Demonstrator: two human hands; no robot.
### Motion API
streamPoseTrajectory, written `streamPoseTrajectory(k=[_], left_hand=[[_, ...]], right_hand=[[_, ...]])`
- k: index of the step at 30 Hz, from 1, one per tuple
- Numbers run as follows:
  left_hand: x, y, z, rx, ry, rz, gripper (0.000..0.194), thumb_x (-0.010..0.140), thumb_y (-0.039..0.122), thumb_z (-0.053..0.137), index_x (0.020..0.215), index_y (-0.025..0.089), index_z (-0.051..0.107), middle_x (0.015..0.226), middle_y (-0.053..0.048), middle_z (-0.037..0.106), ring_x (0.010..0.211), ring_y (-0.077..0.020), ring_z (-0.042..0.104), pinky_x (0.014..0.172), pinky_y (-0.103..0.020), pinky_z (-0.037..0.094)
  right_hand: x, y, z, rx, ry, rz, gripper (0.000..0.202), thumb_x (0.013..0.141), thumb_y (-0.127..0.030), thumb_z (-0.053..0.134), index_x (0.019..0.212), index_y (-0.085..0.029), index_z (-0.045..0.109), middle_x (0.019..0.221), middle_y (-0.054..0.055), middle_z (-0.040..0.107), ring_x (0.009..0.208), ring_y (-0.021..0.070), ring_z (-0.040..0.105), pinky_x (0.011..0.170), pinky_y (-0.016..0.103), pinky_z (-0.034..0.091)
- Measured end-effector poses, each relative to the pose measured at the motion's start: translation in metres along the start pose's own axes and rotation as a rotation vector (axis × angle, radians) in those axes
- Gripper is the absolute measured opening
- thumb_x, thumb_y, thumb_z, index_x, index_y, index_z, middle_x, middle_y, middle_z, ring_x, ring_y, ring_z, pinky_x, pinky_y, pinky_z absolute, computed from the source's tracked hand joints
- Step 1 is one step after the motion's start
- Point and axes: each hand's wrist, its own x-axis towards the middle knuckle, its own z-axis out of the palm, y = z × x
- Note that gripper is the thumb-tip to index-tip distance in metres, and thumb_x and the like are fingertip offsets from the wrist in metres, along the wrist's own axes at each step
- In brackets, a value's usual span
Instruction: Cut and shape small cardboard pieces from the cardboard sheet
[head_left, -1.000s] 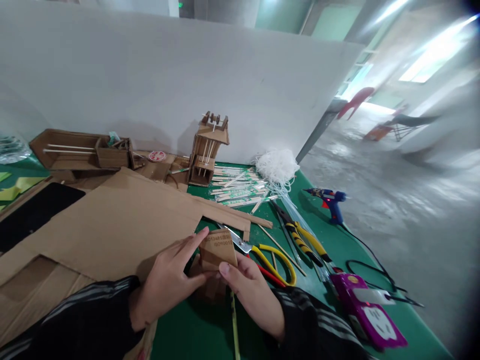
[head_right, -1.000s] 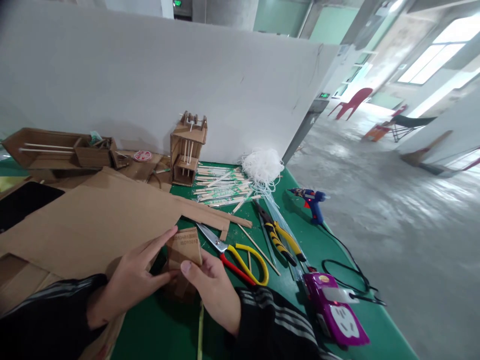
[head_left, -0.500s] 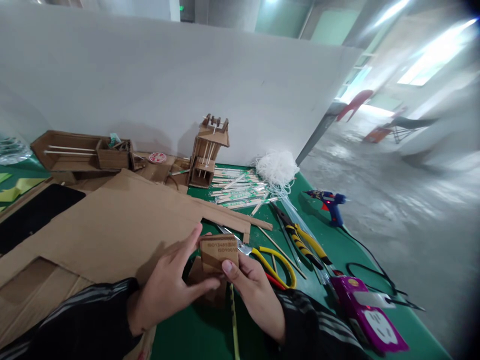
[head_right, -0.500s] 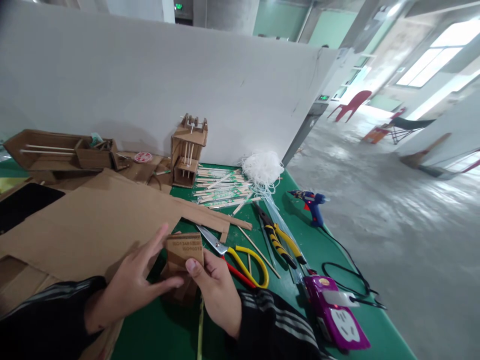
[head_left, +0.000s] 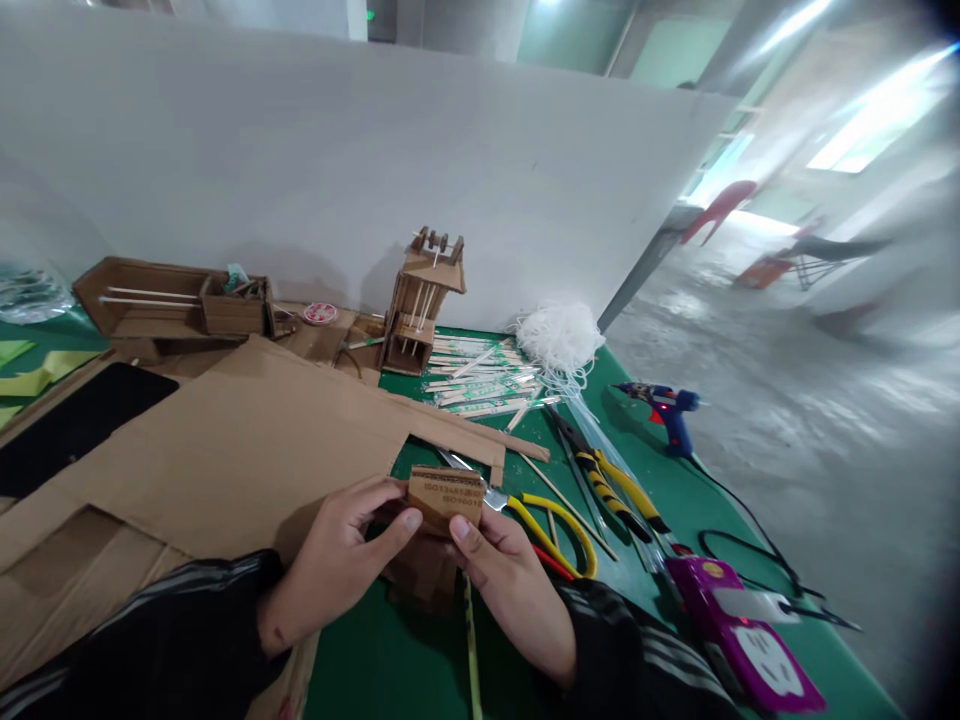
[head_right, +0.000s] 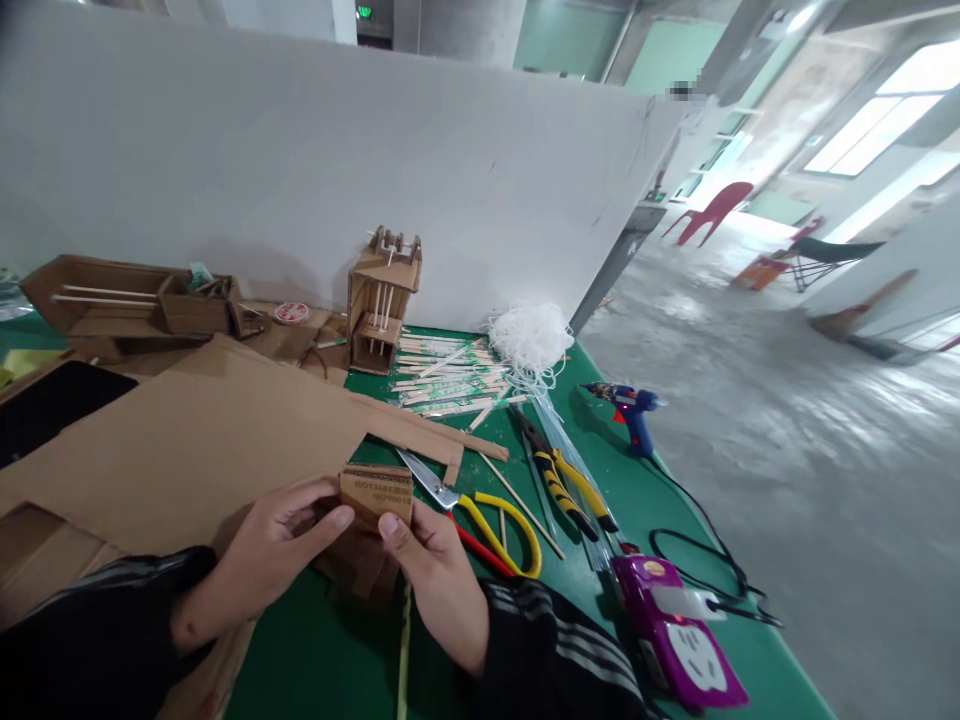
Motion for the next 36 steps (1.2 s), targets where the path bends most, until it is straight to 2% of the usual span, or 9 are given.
streamPoseTrajectory(k=[5, 12, 16, 18, 21, 25, 28, 31, 36], left_hand=[[-0.002, -0.001, -0.001, 0.0, -0.004, 0.0, 0.025, 0.093, 0.036, 0.053, 0.108, 0.021, 0.067, 0.102, -0.005, 0.071, 0.087, -0.018, 0.069, 0.078, -0.031, 0.059], [-0.006, 0.0, -0.002, 0.426, 0.056, 0.148, 0.018, 0.088, 0.029, 0.056, 0.099, 0.023, 0.069, 0.083, -0.001, 0.065, 0.074, -0.0146, 0.063, 0.065, -0.024, 0.052], [-0.006, 0.001, -0.002, 0.48, 0.042, 0.211, 0.018, 0.085, 0.025, 0.056, 0.097, 0.023, 0.069, 0.079, 0.0, 0.063, 0.07, -0.0136, 0.061, 0.063, -0.022, 0.051], [-0.008, 0.0, -0.002, 0.479, 0.054, 0.212, 0.019, 0.086, 0.026, 0.055, 0.102, 0.024, 0.067, 0.085, -0.001, 0.066, 0.073, -0.0143, 0.063, 0.066, -0.024, 0.052], [-0.012, -0.002, -0.003, 0.484, 0.107, 0.213, 0.032, 0.09, 0.028, 0.055, 0.121, 0.027, 0.056, 0.11, -0.004, 0.068, 0.091, -0.0169, 0.066, 0.08, -0.028, 0.054], [-0.017, -0.008, -0.002, 0.548, 0.094, 0.251, 0.067, 0.085, 0.039, 0.065, 0.142, 0.029, 0.032, 0.134, -0.009, 0.058, 0.118, -0.0238, 0.059, 0.097, -0.037, 0.051], [-0.018, -0.011, 0.001, 0.651, 0.065, 0.239, 0.088, 0.077, 0.053, 0.071, 0.146, 0.026, 0.023, 0.138, -0.014, 0.056, 0.116, -0.0288, 0.061, 0.094, -0.042, 0.053], [-0.016, -0.013, 0.003, 0.698, 0.054, 0.229, 0.088, 0.075, 0.056, 0.071, 0.143, 0.025, 0.027, 0.132, -0.014, 0.061, 0.107, -0.0287, 0.066, 0.089, -0.042, 0.055], [-0.013, -0.013, 0.004, 0.671, 0.061, 0.209, 0.077, 0.076, 0.048, 0.072, 0.139, 0.027, 0.032, 0.123, -0.009, 0.066, 0.102, -0.0251, 0.068, 0.088, -0.039, 0.055]], right_hand=[[0.001, -0.004, -0.001, -0.163, 0.039, 0.001, 0.027, 0.095, -0.036, 0.06, 0.118, -0.023, 0.067, 0.118, 0.006, 0.068, 0.102, 0.0227, 0.062, 0.09, 0.037, 0.048], [0.007, -0.012, -0.013, -0.348, 0.174, -0.034, 0.049, 0.083, -0.036, 0.074, 0.127, -0.028, 0.056, 0.116, 0.004, 0.064, 0.108, 0.0218, 0.059, 0.096, 0.035, 0.044], [0.008, -0.016, -0.016, -0.474, 0.096, -0.03, 0.024, 0.084, -0.033, 0.073, 0.104, -0.022, 0.064, 0.097, 0.002, 0.066, 0.09, 0.0179, 0.06, 0.083, 0.03, 0.046], [0.008, -0.017, -0.014, -0.419, 0.093, 0.001, 0.019, 0.083, -0.033, 0.075, 0.093, -0.02, 0.065, 0.087, -0.001, 0.065, 0.081, 0.0148, 0.058, 0.076, 0.027, 0.045], [0.007, -0.015, -0.01, -0.197, 0.106, 0.07, 0.021, 0.081, -0.032, 0.077, 0.09, -0.019, 0.063, 0.083, -0.002, 0.065, 0.078, 0.0136, 0.058, 0.074, 0.026, 0.045], [0.006, -0.01, -0.005, 0.06, 0.154, 0.11, 0.022, 0.08, -0.028, 0.079, 0.091, -0.018, 0.063, 0.088, 0.0, 0.066, 0.082, 0.0131, 0.059, 0.077, 0.024, 0.046], [0.005, -0.008, -0.004, 0.136, 0.193, 0.11, 0.02, 0.08, -0.027, 0.079, 0.089, -0.018, 0.063, 0.087, 0.0, 0.064, 0.08, 0.0122, 0.058, 0.074, 0.022, 0.046], [0.004, -0.007, -0.002, 0.162, 0.215, 0.108, 0.021, 0.079, -0.028, 0.08, 0.088, -0.018, 0.064, 0.085, 0.0, 0.063, 0.078, 0.0124, 0.058, 0.072, 0.022, 0.047], [0.004, -0.007, 0.001, 0.175, 0.229, 0.114, 0.023, 0.077, -0.03, 0.081, 0.086, -0.017, 0.064, 0.085, 0.0, 0.064, 0.075, 0.0126, 0.058, 0.066, 0.022, 0.048]])
